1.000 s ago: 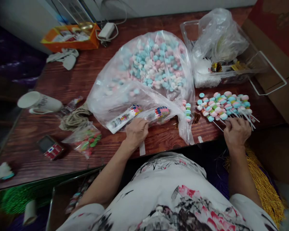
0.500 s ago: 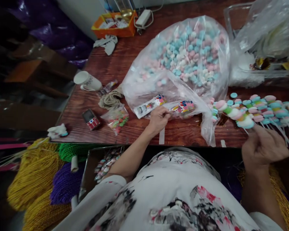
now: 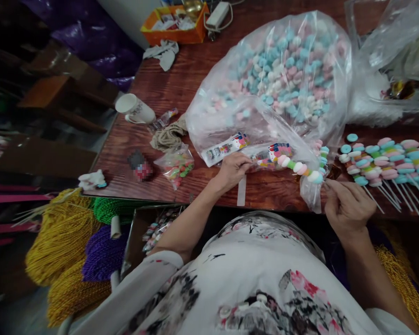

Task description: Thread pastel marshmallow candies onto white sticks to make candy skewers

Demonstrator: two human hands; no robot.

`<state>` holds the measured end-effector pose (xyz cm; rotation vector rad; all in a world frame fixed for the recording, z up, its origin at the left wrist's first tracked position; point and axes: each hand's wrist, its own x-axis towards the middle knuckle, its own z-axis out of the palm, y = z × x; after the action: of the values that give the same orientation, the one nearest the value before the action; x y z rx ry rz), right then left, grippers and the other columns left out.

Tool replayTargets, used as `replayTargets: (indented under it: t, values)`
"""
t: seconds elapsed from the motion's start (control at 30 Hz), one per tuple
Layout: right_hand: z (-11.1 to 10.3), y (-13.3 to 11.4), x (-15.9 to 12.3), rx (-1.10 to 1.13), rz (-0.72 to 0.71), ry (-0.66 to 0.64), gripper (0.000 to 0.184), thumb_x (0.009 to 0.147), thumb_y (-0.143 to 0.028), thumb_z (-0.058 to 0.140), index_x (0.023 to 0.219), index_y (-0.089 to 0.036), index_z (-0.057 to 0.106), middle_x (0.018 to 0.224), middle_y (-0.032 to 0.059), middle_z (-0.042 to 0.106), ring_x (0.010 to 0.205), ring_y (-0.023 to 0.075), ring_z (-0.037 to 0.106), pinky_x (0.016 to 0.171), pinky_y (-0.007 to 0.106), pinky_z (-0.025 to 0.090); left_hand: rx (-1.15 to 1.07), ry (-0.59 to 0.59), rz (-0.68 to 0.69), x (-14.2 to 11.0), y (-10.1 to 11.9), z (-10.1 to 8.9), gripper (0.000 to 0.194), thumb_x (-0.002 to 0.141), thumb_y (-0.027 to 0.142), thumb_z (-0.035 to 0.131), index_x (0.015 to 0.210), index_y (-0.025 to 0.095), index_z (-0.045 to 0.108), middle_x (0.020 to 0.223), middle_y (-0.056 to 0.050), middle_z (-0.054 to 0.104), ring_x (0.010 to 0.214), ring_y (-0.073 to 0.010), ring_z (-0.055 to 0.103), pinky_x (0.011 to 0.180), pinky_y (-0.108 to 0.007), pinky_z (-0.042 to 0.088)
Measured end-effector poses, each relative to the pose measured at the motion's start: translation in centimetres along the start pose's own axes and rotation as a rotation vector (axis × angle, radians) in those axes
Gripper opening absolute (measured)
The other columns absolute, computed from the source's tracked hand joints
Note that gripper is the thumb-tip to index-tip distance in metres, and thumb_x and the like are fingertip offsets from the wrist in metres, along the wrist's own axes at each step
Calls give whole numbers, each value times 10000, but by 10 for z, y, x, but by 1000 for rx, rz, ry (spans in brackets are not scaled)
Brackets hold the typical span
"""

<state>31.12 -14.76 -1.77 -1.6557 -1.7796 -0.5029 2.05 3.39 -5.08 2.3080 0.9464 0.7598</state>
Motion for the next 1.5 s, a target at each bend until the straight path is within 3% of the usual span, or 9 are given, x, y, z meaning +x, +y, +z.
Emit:
replayTargets:
  t: [0.17,0.4,0.87,1.0,1.2,1.5]
  values:
    - [-1,-6,3,71,-18,-19,285,758,-83,658,1009,-218,678,842,75,746,737,208,697,713,312,563,-236,62,-108,2,-7,1,121,791,213,657,697,155,705,719,-28,693,685,-126,623,681,-255,481]
    - [1,-10,7,88,-80,-36,307,770,-89,657,1047,-221,665,848,78,739,755,216,694,754,339,571,-267,44,-111,2,-7,-4,40,748,175,695,736,154,726,749,-25,702,701,-121,629,686,-239,471]
    - [-8,-6,35,-22,-322,-131,215,764,-84,625,936,-192,696,774,36,717,691,162,638,622,274,455,-183,37,58,1,-12,3,86,797,209,672,736,176,723,749,-37,696,725,-141,629,700,-266,488]
    - [-9,-8,36,-62,-262,-170,189,789,-150,627,956,-193,703,783,28,718,700,164,653,593,266,436,-183,35,82,1,-14,1,132,828,218,637,734,178,721,744,-39,699,729,-142,633,705,-268,484]
    - [-12,-12,26,13,-146,-252,179,821,-158,606,974,-193,691,834,47,730,758,184,666,672,288,480,-193,40,45,0,-13,0,192,851,264,618,699,167,684,729,-42,685,719,-142,623,700,-272,471]
    - [-15,-13,32,-88,-286,-256,231,767,-119,609,928,-236,728,760,21,691,705,158,586,624,296,363,-110,-6,113,-1,-12,-1,220,873,302,610,695,175,634,743,-45,677,734,-151,607,749,-301,456]
